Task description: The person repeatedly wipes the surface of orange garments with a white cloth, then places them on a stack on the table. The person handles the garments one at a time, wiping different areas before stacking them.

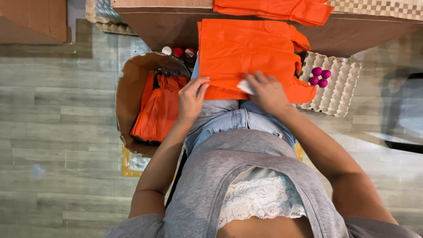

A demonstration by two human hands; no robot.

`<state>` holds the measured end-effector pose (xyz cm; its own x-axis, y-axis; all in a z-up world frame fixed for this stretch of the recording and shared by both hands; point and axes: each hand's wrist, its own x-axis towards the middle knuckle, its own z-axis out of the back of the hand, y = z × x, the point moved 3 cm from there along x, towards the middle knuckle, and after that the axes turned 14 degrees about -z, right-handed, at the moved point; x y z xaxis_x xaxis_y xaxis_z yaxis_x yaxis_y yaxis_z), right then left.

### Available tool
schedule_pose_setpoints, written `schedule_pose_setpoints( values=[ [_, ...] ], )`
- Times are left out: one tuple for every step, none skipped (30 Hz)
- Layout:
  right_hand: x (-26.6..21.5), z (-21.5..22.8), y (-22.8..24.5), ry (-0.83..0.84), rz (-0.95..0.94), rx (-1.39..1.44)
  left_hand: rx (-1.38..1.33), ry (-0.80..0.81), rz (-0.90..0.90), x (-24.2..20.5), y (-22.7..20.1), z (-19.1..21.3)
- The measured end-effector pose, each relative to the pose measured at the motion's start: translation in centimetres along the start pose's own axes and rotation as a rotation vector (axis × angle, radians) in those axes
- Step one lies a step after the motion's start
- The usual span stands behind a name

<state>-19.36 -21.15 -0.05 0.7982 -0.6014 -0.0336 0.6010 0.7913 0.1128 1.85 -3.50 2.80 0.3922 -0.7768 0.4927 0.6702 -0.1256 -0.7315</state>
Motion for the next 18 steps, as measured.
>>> schedule_pose_setpoints(
  values=[
    [-0.8,-1.0,-2.1,-0.002,-0.038,-0.059,-0.028,-0.005,0.002,0.0,0.1,0.0],
    [-1.6,-0.7,-3.7,-0.002,-0.040,-0.062,-0.031,-0.006,0.001,0.1,0.0,0.1],
    [-2.5,-0.1,-5.4,-0.082,-0.078,-0.047,-0.036,-0.017,-0.003,0.2,-0.1,0.1],
    [-3.4,0.5,-7.0,-0.161,-0.115,-0.030,-0.040,-0.026,-0.007,0.3,-0.1,0.2],
    [-3.8,0.7,-8.8,-0.161,-0.117,-0.032,-0.042,-0.026,-0.008,0.6,-0.3,0.3],
    [-4.3,1.0,-10.7,-0.213,-0.142,0.018,-0.046,-0.042,-0.019,0.8,-0.5,0.4],
    [-4.7,1.4,-12.6,-0.265,-0.167,0.069,-0.051,-0.058,-0.031,1.1,-0.7,0.6],
    [-4.7,2.1,-14.1,-0.265,-0.169,0.069,-0.051,-0.056,-0.032,2.1,-0.8,1.0],
    [-4.7,2.8,-15.9,-0.245,-0.234,0.137,-0.040,-0.022,-0.113,3.0,-1.0,1.4],
    [-4.7,3.3,-17.5,-0.225,-0.301,0.208,-0.027,0.015,-0.194,4.0,-1.2,1.9],
    [-4.0,5.1,-18.1,-0.225,-0.305,0.211,-0.027,0.020,-0.195,5.5,-1.4,2.2],
    [-3.4,6.8,-18.6,-0.232,-0.277,0.340,-0.022,0.010,-0.256,7.2,-1.7,2.4],
    [-2.7,8.5,-19.3,-0.240,-0.248,0.469,-0.018,0.000,-0.316,8.9,-2.0,2.6],
    [-1.8,8.9,-21.0,-0.243,-0.257,0.471,-0.022,0.007,-0.320,10.7,-2.0,2.7],
    [-0.8,9.3,-22.8,-0.241,-0.292,0.568,0.004,-0.013,-0.375,12.6,-2.0,2.8],
    [0.3,9.7,-24.7,-0.238,-0.325,0.664,0.029,-0.035,-0.430,14.5,-2.0,2.9],
    [1.3,10.5,-25.3,-0.241,-0.332,0.664,0.024,-0.030,-0.433,16.3,-1.2,2.5],
    [2.5,11.2,-25.9,-0.261,-0.361,0.687,0.034,-0.065,-0.464,18.1,-0.4,2.2]
  ],
)
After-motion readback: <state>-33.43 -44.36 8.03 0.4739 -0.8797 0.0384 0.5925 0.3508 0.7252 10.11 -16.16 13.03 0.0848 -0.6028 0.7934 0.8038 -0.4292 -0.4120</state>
